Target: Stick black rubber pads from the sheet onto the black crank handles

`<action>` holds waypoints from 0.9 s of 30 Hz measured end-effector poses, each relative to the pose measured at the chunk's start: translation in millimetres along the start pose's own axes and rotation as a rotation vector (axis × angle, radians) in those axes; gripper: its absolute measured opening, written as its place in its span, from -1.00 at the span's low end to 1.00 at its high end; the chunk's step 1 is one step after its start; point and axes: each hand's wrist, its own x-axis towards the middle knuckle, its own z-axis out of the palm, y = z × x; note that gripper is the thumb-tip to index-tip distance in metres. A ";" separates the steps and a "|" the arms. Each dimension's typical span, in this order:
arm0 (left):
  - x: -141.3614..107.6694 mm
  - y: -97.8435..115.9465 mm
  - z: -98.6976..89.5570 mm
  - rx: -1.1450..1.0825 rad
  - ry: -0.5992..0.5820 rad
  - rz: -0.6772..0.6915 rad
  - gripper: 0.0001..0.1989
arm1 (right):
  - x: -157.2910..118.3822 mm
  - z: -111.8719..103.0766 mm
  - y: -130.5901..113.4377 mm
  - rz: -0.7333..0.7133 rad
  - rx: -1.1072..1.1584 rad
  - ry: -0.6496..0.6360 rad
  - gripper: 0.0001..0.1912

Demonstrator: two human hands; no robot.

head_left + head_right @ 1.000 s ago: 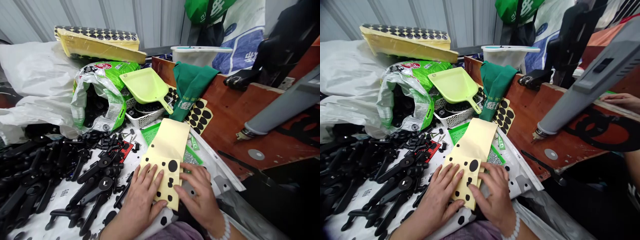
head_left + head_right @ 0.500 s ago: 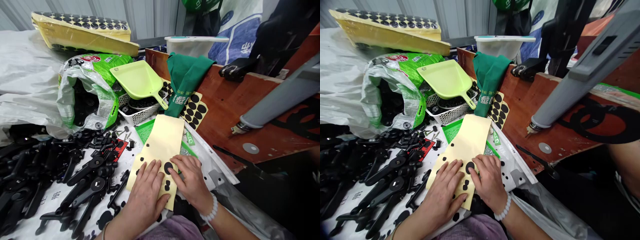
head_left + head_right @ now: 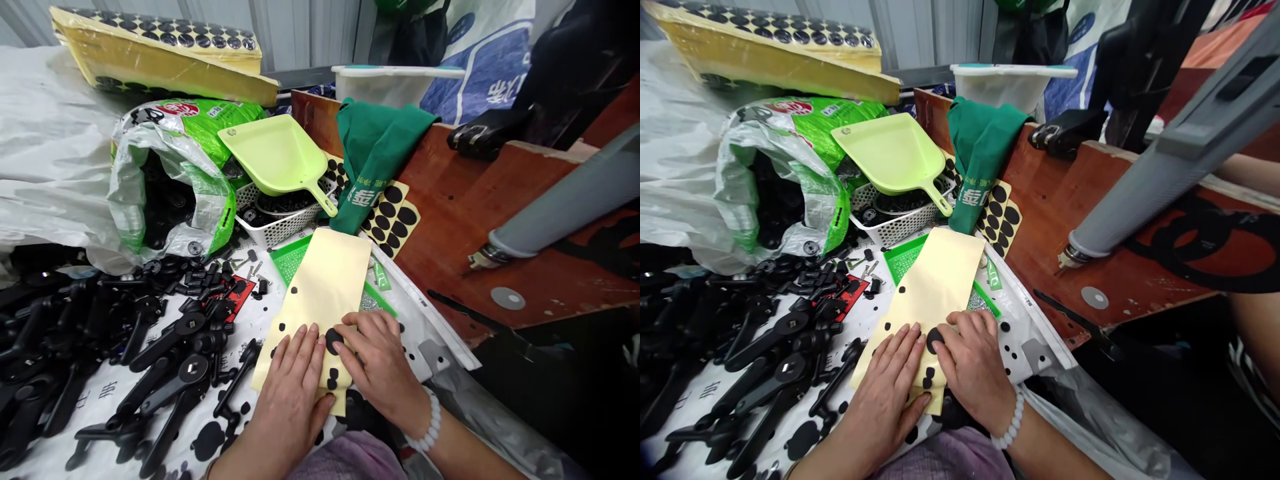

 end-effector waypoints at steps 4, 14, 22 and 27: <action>-1.2 -0.1 1.0 -0.032 0.003 -0.007 -0.40 | 1.9 -0.1 0.9 0.011 0.059 -0.034 -0.85; -1.2 0.9 1.5 -0.048 0.004 -0.019 -0.39 | 9.7 -1.1 2.2 0.060 0.097 -0.104 -0.90; -1.7 -0.3 1.7 -0.096 -0.010 -0.031 -0.38 | 13.4 2.1 6.1 0.047 0.092 -0.050 -0.85; -2.3 0.3 0.3 -0.118 -0.016 -0.039 -0.39 | 3.8 -0.9 -0.1 -0.084 0.041 0.010 -0.81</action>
